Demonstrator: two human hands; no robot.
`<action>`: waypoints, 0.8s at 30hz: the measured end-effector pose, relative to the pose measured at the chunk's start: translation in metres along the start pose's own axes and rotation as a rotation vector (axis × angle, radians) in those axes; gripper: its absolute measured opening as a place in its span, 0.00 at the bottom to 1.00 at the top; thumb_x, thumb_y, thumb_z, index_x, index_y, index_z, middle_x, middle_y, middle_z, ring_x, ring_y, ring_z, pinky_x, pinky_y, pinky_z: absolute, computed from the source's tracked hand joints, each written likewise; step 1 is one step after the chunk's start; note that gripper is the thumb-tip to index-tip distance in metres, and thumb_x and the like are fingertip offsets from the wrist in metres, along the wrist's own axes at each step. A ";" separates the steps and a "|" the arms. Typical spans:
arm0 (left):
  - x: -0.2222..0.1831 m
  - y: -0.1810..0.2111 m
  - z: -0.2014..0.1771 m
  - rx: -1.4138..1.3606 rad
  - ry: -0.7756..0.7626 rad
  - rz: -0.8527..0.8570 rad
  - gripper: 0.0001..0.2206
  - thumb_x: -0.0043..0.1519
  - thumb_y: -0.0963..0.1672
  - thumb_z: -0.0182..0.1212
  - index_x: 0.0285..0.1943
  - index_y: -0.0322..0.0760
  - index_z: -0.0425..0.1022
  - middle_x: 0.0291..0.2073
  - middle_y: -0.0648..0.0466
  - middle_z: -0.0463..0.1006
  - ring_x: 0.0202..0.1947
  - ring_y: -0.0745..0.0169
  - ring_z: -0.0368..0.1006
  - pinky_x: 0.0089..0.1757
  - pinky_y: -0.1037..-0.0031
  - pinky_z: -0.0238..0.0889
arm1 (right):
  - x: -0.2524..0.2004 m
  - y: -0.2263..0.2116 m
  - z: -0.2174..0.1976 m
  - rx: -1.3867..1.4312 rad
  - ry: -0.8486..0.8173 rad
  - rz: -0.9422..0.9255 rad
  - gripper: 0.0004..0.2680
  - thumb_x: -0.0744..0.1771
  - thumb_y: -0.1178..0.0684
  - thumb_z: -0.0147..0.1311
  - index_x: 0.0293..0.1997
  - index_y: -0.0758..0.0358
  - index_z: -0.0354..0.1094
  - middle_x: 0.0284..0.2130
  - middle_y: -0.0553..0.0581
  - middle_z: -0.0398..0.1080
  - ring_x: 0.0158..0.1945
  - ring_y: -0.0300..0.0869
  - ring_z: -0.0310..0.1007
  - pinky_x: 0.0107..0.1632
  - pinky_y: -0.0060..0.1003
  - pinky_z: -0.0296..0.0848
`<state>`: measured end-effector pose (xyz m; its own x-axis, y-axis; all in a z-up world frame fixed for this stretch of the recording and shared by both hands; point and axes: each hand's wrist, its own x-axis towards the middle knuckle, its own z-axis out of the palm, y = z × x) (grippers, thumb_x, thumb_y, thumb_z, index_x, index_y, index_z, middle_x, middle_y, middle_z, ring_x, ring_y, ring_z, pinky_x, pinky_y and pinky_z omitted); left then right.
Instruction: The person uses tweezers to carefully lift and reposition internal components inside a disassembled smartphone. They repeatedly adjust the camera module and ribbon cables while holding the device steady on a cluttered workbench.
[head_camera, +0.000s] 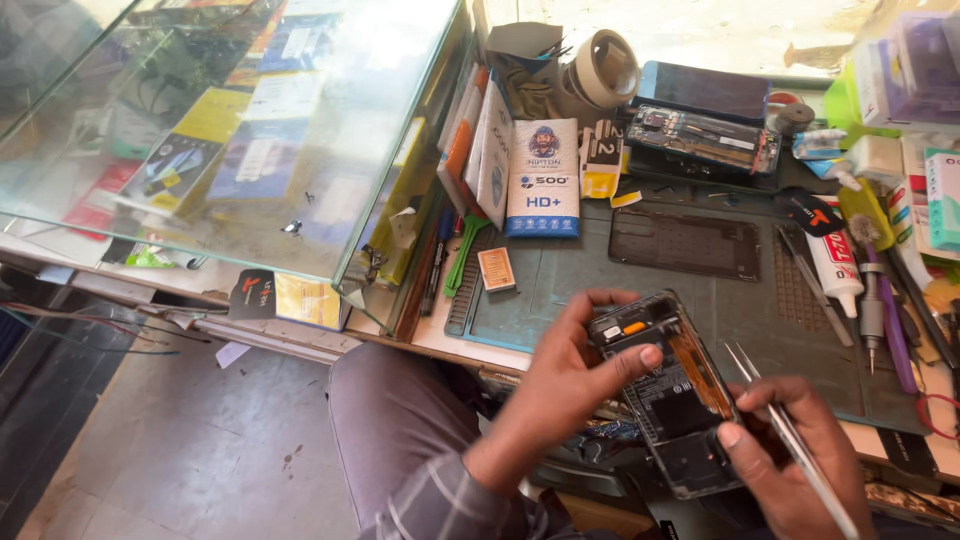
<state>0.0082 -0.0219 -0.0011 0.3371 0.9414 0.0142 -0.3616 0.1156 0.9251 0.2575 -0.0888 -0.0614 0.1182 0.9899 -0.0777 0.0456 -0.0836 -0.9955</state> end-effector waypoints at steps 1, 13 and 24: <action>0.006 0.004 -0.007 0.069 -0.007 0.023 0.30 0.60 0.46 0.70 0.69 0.31 0.63 0.49 0.50 0.76 0.49 0.66 0.76 0.45 0.76 0.73 | 0.008 -0.002 -0.002 -0.038 -0.039 -0.010 0.11 0.65 0.64 0.58 0.50 0.66 0.62 0.44 0.62 0.71 0.43 0.36 0.72 0.44 0.31 0.72; 0.037 0.019 -0.029 0.771 0.069 -0.076 0.22 0.56 0.49 0.72 0.51 0.33 0.69 0.33 0.49 0.85 0.30 0.66 0.78 0.32 0.73 0.69 | 0.083 -0.039 0.000 -0.041 -0.132 -0.325 0.10 0.67 0.66 0.56 0.49 0.62 0.60 0.52 0.65 0.76 0.57 0.41 0.75 0.54 0.32 0.76; 0.061 -0.004 -0.034 0.176 -0.009 -0.039 0.19 0.58 0.45 0.73 0.52 0.28 0.76 0.40 0.54 0.83 0.39 0.71 0.78 0.42 0.76 0.73 | 0.057 -0.046 0.016 0.072 -0.090 -0.349 0.14 0.65 0.66 0.57 0.55 0.62 0.59 0.56 0.65 0.73 0.57 0.43 0.76 0.54 0.33 0.78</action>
<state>0.0009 0.0454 -0.0170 0.3565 0.9341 -0.0206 -0.1908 0.0944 0.9771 0.2461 -0.0264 -0.0214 0.0197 0.9637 0.2662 -0.0026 0.2663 -0.9639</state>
